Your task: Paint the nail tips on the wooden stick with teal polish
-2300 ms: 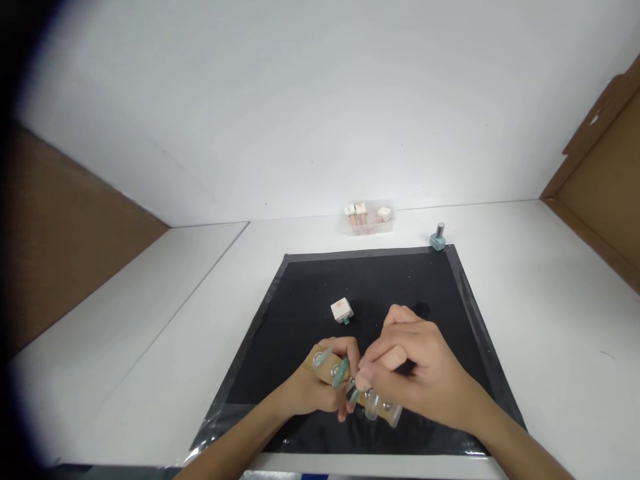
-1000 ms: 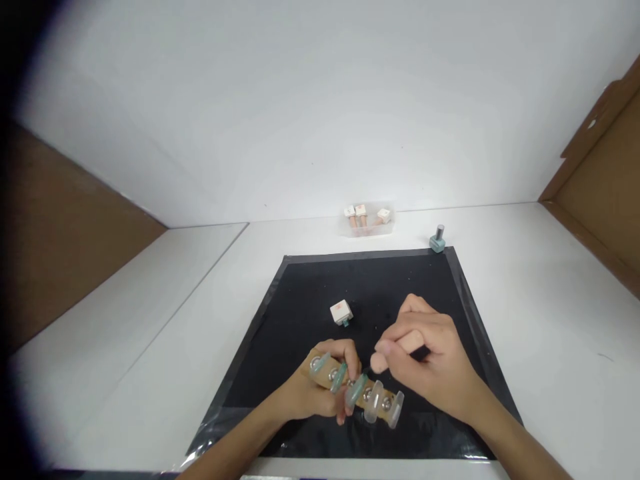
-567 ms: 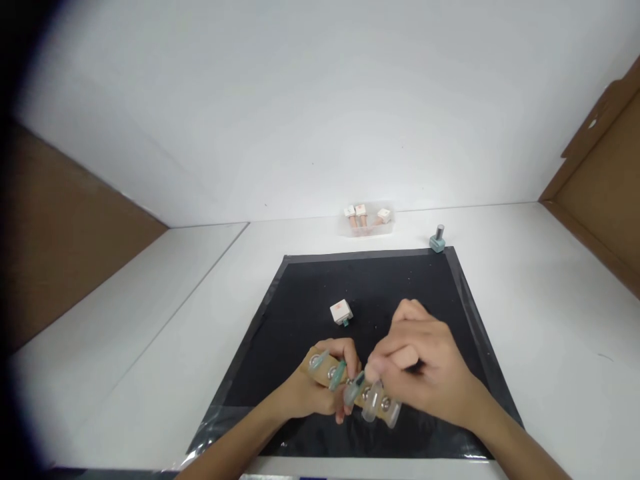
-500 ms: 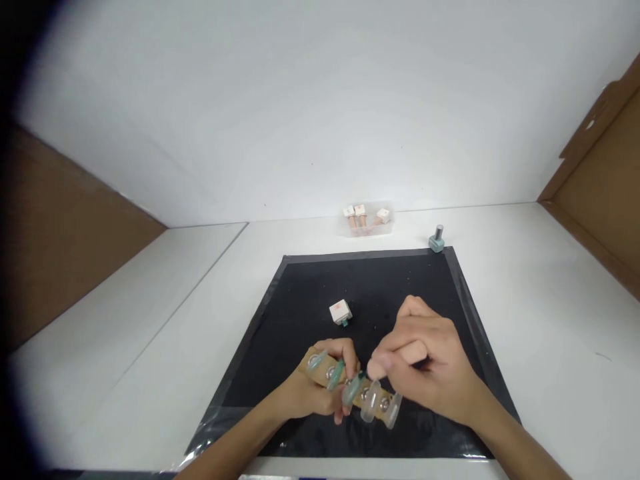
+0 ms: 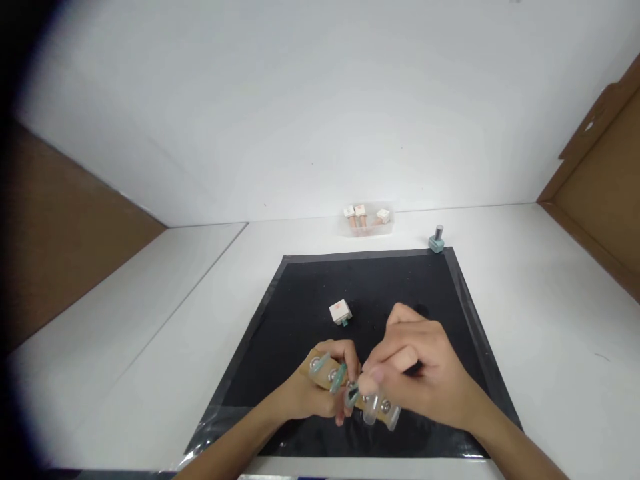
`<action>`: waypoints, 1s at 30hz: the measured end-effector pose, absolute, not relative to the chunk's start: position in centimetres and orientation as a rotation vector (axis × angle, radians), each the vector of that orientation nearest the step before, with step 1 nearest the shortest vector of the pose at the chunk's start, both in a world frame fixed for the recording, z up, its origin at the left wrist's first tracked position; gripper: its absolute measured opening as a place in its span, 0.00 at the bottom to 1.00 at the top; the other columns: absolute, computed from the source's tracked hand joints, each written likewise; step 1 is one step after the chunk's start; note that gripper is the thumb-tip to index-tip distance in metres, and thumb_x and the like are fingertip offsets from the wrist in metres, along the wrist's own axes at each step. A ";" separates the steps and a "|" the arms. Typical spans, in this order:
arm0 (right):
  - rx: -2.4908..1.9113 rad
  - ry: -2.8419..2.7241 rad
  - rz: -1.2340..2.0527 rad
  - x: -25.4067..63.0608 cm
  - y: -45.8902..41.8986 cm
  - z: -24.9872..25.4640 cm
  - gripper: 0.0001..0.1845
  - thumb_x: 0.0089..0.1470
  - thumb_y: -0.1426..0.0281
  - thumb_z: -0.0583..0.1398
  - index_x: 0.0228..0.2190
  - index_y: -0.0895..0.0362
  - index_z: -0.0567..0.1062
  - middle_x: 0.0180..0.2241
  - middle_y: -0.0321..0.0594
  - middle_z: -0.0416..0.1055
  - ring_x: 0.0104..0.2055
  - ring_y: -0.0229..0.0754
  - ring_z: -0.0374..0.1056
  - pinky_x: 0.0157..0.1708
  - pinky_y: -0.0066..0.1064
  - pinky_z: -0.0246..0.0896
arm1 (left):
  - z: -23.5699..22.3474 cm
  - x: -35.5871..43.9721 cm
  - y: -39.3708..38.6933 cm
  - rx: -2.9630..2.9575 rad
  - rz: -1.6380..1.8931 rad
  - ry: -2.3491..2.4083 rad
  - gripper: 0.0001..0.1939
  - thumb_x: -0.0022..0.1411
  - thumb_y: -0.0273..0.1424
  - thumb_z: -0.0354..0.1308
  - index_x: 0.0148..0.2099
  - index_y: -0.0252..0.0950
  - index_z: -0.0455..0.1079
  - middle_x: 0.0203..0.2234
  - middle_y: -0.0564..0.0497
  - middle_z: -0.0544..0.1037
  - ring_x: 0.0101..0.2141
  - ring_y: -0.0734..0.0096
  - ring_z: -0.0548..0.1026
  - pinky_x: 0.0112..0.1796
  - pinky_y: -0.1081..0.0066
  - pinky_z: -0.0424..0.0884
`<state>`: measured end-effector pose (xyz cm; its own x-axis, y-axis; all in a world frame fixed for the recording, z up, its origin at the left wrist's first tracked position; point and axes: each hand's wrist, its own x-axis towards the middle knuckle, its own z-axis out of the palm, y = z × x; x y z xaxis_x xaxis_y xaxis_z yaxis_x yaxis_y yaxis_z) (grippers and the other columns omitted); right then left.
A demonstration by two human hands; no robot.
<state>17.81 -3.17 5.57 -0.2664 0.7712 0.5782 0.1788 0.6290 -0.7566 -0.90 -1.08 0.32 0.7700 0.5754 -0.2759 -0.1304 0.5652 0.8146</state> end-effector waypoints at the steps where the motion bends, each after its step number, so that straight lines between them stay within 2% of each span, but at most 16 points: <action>1: -0.768 -1.796 0.706 17.8 -3.2 5.6 0.09 0.56 0.73 0.59 0.25 0.54 0.75 0.19 0.34 0.75 0.21 0.36 0.60 0.22 0.32 0.56 | 0.4 -0.9 -1.1 0.882 0.440 0.571 0.15 0.33 0.15 0.62 0.25 0.33 0.64 0.15 0.58 0.74 0.16 0.79 0.71 0.17 0.81 0.69; 5: -0.767 -1.794 0.659 17.9 -3.1 5.5 0.13 0.58 0.75 0.58 0.23 0.54 0.75 0.21 0.35 0.77 0.21 0.36 0.61 0.23 0.33 0.55 | 0.6 -0.8 -1.0 0.879 0.447 0.575 0.15 0.34 0.16 0.63 0.25 0.33 0.64 0.15 0.58 0.74 0.16 0.80 0.71 0.17 0.81 0.69; 8: -0.732 -1.830 0.712 17.9 -3.1 5.5 0.09 0.57 0.71 0.59 0.26 0.54 0.76 0.20 0.34 0.76 0.20 0.36 0.61 0.23 0.34 0.56 | 0.4 -0.9 -1.1 0.868 0.459 0.561 0.15 0.33 0.15 0.64 0.25 0.33 0.63 0.15 0.58 0.74 0.16 0.80 0.71 0.17 0.82 0.69; 12: -0.768 -1.792 0.660 17.9 -3.1 5.5 0.10 0.59 0.73 0.58 0.26 0.54 0.75 0.21 0.34 0.77 0.21 0.35 0.62 0.24 0.33 0.55 | 0.1 -1.1 -1.1 0.847 0.466 0.561 0.15 0.37 0.17 0.65 0.26 0.32 0.63 0.15 0.57 0.74 0.16 0.79 0.72 0.17 0.82 0.69; 15: -0.702 -1.807 0.673 17.8 -3.1 5.5 0.07 0.58 0.70 0.59 0.28 0.54 0.75 0.20 0.33 0.76 0.19 0.34 0.60 0.24 0.34 0.56 | 0.0 -1.1 -1.2 0.832 0.463 0.561 0.15 0.37 0.19 0.67 0.26 0.32 0.63 0.16 0.56 0.74 0.16 0.79 0.72 0.17 0.82 0.69; 26: -0.802 -1.741 0.606 17.9 -3.2 5.3 0.11 0.56 0.77 0.58 0.25 0.54 0.75 0.21 0.34 0.77 0.22 0.37 0.62 0.23 0.33 0.55 | -0.8 -1.5 -1.2 0.801 0.508 0.480 0.16 0.41 0.24 0.70 0.27 0.32 0.63 0.16 0.55 0.74 0.17 0.80 0.72 0.17 0.83 0.70; 28: -0.721 -1.758 0.629 17.9 -3.1 5.2 0.06 0.56 0.74 0.59 0.29 0.54 0.75 0.22 0.34 0.77 0.21 0.36 0.62 0.25 0.34 0.56 | -1.0 -1.6 -1.2 0.799 0.511 0.464 0.17 0.41 0.24 0.70 0.27 0.31 0.63 0.17 0.55 0.75 0.17 0.80 0.72 0.17 0.83 0.70; 30: -0.769 -1.775 0.605 17.9 -3.1 5.2 0.06 0.56 0.74 0.60 0.28 0.55 0.75 0.20 0.34 0.76 0.21 0.36 0.62 0.25 0.33 0.57 | -1.2 -1.7 -1.1 0.805 0.517 0.450 0.16 0.43 0.25 0.70 0.28 0.31 0.63 0.17 0.55 0.74 0.17 0.80 0.72 0.16 0.83 0.70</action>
<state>17.86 -3.12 5.24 -0.2333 0.7467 0.6230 0.2112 0.6643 -0.7171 -1.65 -1.14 -1.24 0.7865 0.5903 -0.1813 -0.2609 0.5838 0.7688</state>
